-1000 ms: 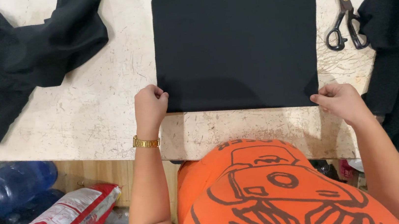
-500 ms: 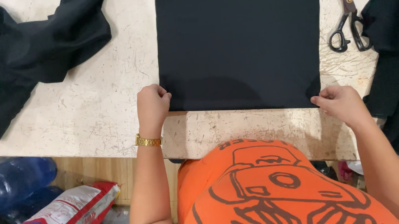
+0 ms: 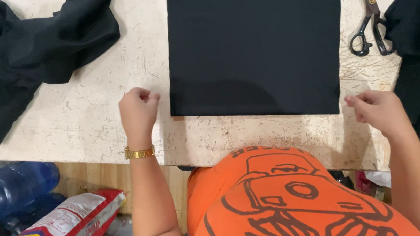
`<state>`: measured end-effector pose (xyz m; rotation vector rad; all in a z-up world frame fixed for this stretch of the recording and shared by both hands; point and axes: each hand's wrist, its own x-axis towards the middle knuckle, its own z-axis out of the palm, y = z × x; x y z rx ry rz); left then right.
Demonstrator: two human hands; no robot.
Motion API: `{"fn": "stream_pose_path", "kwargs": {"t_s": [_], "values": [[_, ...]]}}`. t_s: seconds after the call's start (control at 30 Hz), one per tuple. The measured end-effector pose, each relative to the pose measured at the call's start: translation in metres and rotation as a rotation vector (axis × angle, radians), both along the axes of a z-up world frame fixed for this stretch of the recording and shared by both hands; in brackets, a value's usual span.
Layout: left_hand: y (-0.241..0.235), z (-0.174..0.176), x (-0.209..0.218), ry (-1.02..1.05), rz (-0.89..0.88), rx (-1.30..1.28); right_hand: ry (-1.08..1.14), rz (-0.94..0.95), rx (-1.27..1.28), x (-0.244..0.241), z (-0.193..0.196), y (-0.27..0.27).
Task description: Cutting patterns from black fabric using scissors and organizing the pieces on a table
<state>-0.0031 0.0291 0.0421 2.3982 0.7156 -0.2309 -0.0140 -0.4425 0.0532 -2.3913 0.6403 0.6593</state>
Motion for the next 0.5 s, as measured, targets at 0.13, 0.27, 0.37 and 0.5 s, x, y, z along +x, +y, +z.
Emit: {"fn": "stream_pose_path", "kwargs": {"t_s": [0.13,0.27,0.37,0.5], "values": [[0.004,-0.013,-0.002,-0.120,-0.044,0.064,-0.008,-0.079,0.073,-0.005,0.001,-0.003],[-0.035,-0.021,0.010,-0.462,-0.272,0.119,-0.077,-0.105,0.090,-0.006,-0.016,-0.020],[-0.081,-0.016,0.022,-0.658,-0.430,0.071,-0.194,-0.090,0.049,-0.001,-0.028,-0.033],[-0.148,-0.024,0.030,-0.430,-0.496,0.175,-0.404,0.059,-0.161,0.022,-0.028,-0.036]]}}
